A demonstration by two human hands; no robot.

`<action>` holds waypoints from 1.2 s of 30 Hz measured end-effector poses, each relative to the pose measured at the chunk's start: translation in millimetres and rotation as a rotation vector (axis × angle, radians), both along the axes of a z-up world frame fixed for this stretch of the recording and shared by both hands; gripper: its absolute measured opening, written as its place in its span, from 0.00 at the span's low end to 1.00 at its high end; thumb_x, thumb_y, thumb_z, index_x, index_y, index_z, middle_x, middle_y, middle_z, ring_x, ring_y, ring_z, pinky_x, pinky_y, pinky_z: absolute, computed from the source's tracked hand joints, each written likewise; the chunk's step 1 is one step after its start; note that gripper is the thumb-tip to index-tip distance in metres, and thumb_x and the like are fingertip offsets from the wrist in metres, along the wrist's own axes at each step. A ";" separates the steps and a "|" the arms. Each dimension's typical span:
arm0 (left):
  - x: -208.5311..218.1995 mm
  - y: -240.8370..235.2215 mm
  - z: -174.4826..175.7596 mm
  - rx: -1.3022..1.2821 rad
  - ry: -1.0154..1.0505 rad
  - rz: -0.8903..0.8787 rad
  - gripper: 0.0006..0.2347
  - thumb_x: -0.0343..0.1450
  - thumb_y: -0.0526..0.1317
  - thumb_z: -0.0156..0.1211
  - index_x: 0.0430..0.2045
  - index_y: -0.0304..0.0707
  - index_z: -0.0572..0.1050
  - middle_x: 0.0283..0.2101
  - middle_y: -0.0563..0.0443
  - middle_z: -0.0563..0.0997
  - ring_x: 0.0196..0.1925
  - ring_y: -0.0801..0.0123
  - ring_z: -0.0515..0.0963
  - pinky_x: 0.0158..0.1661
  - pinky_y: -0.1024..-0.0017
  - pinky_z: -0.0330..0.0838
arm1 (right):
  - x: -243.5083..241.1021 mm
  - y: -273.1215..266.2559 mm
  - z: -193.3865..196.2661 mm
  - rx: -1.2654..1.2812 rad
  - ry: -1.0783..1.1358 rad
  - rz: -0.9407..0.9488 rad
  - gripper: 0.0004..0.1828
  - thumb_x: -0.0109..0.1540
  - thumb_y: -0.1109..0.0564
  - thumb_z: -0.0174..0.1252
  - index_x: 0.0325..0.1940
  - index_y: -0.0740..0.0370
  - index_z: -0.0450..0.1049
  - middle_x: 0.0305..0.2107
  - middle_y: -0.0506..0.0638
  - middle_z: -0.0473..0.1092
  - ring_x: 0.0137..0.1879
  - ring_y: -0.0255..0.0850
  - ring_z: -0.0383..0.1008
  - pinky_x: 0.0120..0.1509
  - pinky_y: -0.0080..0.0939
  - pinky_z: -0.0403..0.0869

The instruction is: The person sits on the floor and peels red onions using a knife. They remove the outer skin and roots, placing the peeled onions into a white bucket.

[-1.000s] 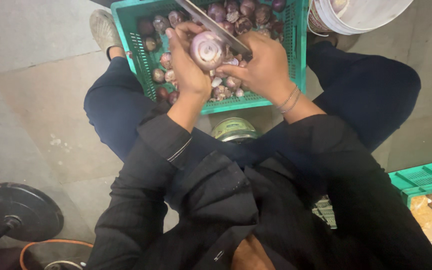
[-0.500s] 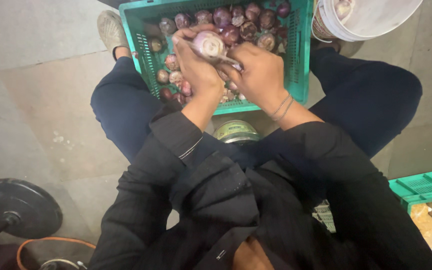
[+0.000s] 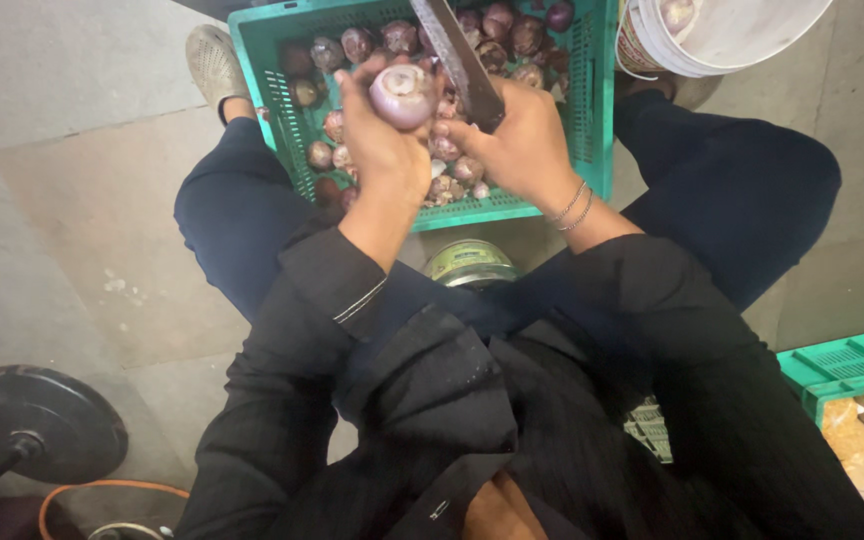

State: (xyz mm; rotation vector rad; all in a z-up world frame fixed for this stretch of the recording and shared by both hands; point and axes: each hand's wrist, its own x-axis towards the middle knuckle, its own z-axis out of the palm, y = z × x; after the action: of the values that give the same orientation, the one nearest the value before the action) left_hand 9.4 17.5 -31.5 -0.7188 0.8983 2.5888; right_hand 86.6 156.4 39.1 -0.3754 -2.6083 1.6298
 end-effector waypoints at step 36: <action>3.5 82.2 34.7 -0.020 0.432 -0.633 0.17 0.82 0.49 0.48 0.54 0.33 0.72 0.50 0.46 0.79 0.47 0.65 0.80 0.39 0.73 0.70 | 60.0 85.1 65.5 -0.373 0.249 0.056 0.21 0.81 0.47 0.45 0.62 0.70 0.67 0.44 0.46 0.70 0.50 0.31 0.67 0.58 0.33 0.70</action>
State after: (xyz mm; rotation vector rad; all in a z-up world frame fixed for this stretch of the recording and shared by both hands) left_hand 12.9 99.7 3.2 0.1369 1.0588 2.1715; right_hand 146.6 241.4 104.6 -0.1005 -2.1542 2.0350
